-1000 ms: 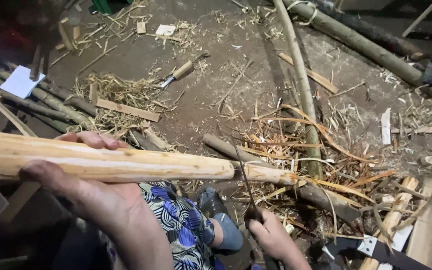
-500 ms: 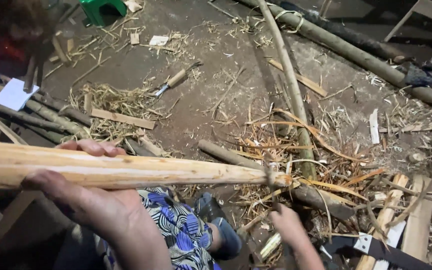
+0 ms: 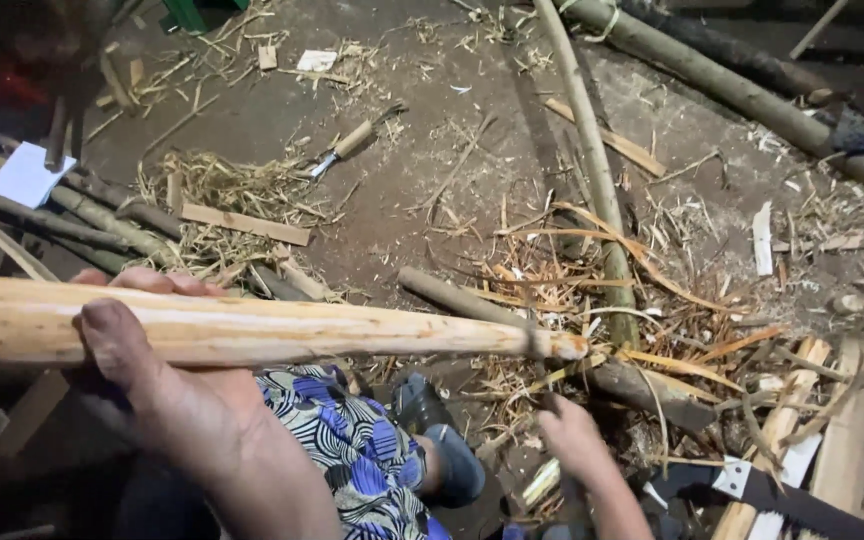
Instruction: The person holds a long, peeled wooden stick in their left hand and uses a curved knife in their right hand to shave and shape the wood. They rotate the stick periodically to work on different sides, creating wood shavings that fall onto the floor.
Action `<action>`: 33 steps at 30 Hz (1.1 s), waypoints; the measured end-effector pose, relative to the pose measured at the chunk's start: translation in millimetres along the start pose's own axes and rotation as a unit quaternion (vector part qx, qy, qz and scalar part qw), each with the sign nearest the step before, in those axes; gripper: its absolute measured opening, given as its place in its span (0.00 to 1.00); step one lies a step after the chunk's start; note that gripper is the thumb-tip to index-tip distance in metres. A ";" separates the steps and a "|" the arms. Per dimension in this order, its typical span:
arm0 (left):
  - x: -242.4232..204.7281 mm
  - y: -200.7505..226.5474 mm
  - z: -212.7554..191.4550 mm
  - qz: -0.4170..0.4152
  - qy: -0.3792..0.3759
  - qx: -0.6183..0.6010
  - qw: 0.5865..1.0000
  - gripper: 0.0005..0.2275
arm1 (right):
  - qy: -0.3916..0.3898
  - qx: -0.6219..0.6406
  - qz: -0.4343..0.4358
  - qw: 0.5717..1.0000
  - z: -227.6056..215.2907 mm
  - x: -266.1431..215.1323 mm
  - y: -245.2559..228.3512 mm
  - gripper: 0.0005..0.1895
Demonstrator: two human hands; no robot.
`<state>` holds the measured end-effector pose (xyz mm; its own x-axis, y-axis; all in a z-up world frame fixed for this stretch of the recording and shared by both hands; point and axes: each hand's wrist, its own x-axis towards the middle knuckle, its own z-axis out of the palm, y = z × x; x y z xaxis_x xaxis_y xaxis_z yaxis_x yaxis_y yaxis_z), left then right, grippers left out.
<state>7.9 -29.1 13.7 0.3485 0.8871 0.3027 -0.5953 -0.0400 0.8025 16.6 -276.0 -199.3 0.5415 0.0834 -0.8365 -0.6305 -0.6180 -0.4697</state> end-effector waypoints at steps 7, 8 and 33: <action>-4.2 -4.9 7.4 0.009 0.017 -0.002 1.000 0.17 | -0.010 0.007 -0.160 0.987 29.2 -13.5 8.6 0.08; -4.4 -6.3 4.1 0.017 0.012 0.010 1.000 0.17 | -0.024 -0.006 -0.311 0.950 41.0 -24.9 8.4 0.06; -5.4 -11.0 -8.9 0.075 -0.027 0.062 0.995 0.19 | 0.036 -0.076 -0.166 0.983 38.4 -21.4 12.2 0.06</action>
<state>6.1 -29.4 -1.3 0.3017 0.8413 0.4486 -0.5507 -0.2303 0.8023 -24.1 -255.4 -198.0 0.7440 0.2482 -0.6204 -0.3254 -0.6764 -0.6608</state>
